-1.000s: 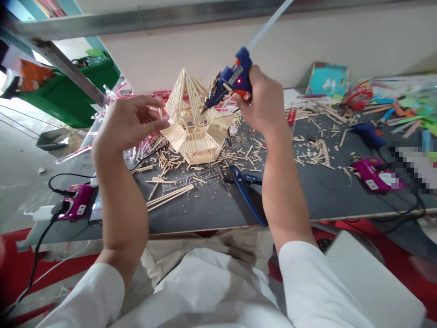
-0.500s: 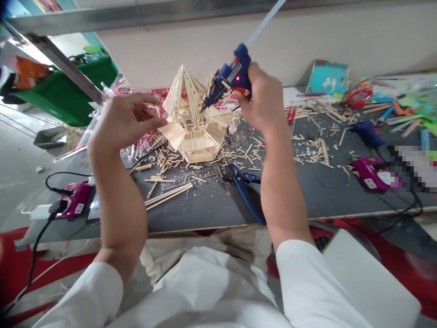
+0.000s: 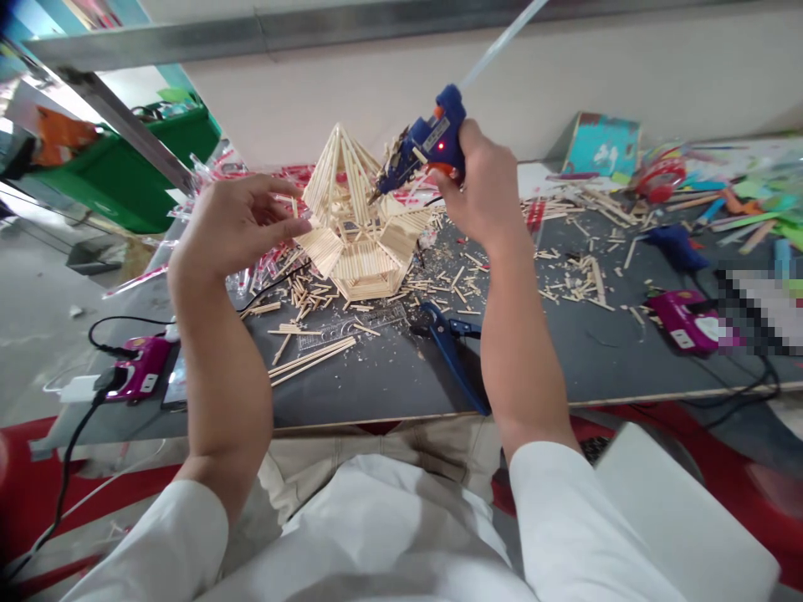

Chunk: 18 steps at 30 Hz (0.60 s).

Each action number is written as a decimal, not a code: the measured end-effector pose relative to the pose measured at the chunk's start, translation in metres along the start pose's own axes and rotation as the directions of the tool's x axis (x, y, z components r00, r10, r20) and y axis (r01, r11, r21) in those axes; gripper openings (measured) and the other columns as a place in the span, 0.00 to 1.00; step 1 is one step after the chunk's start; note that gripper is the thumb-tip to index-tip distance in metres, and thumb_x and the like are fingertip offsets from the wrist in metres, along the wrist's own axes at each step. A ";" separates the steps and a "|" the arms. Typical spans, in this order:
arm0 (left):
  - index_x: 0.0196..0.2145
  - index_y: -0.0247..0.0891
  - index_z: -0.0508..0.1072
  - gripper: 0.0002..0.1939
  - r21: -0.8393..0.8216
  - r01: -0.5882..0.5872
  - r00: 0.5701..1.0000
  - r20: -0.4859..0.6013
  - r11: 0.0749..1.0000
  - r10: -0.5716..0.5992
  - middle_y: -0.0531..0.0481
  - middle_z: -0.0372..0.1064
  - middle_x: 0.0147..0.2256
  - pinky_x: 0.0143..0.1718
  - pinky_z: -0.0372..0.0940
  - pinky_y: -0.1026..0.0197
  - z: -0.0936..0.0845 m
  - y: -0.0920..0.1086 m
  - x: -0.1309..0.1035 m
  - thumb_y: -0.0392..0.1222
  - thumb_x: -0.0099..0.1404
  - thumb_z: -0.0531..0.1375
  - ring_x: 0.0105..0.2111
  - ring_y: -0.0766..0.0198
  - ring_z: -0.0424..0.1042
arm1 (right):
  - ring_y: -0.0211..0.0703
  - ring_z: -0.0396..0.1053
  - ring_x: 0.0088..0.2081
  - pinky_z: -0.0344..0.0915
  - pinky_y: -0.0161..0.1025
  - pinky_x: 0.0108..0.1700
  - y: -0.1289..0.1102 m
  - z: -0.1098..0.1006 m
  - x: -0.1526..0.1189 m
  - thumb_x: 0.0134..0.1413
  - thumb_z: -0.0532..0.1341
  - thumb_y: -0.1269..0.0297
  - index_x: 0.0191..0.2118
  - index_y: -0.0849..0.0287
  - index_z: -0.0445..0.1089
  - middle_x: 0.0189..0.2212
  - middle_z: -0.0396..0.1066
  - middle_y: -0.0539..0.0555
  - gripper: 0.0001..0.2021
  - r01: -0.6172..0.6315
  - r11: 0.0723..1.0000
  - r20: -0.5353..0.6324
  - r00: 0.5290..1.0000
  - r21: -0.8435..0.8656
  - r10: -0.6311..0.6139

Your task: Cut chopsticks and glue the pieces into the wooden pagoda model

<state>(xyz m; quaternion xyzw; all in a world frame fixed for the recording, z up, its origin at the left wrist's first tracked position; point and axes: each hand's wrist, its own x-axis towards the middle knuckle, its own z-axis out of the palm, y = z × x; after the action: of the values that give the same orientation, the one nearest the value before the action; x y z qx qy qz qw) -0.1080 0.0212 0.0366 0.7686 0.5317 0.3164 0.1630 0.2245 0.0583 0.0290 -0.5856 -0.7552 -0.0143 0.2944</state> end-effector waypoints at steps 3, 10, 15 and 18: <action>0.54 0.41 0.76 0.23 0.020 -0.004 1.000 -0.007 1.000 0.004 0.54 0.77 0.32 0.41 0.68 0.57 0.000 -0.001 0.000 0.48 0.62 0.70 0.31 0.65 0.74 | 0.66 0.70 0.55 0.66 0.56 0.45 -0.001 0.002 0.000 0.63 0.53 0.45 0.62 0.40 0.59 0.51 0.77 0.56 0.24 -0.048 0.998 -0.001 0.999 -0.028 0.048; 0.54 0.42 0.77 0.23 0.050 -0.009 1.000 -0.010 0.999 0.009 0.53 0.77 0.32 0.40 0.68 0.54 0.001 -0.001 0.001 0.48 0.62 0.69 0.33 0.61 0.75 | 0.62 0.73 0.51 0.67 0.55 0.48 0.005 0.009 0.002 0.63 0.54 0.50 0.61 0.43 0.61 0.50 0.77 0.57 0.22 0.018 1.000 -0.083 0.996 -0.010 -0.019; 0.54 0.39 0.76 0.24 0.017 -0.011 1.000 -0.011 1.000 0.011 0.54 0.76 0.32 0.42 0.67 0.55 0.001 -0.001 0.002 0.48 0.62 0.70 0.31 0.65 0.73 | 0.65 0.70 0.57 0.67 0.58 0.48 0.001 0.004 0.002 0.63 0.51 0.42 0.65 0.38 0.57 0.51 0.77 0.55 0.27 -0.055 0.998 -0.008 0.998 -0.009 0.055; 0.54 0.38 0.76 0.25 -0.017 0.010 1.000 -0.005 1.000 -0.010 0.54 0.77 0.32 0.42 0.67 0.55 0.000 -0.001 0.001 0.49 0.62 0.70 0.31 0.66 0.73 | 0.67 0.69 0.58 0.66 0.59 0.48 -0.004 0.001 0.001 0.62 0.49 0.41 0.67 0.37 0.55 0.51 0.77 0.55 0.29 -0.091 0.996 -0.017 0.996 -0.016 0.090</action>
<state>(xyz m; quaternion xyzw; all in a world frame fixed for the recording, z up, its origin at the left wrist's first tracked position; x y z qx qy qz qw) -0.1084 0.0231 0.0359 0.7637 0.5331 0.3221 0.1698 0.2205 0.0578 0.0299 -0.6216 -0.7253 -0.0122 0.2958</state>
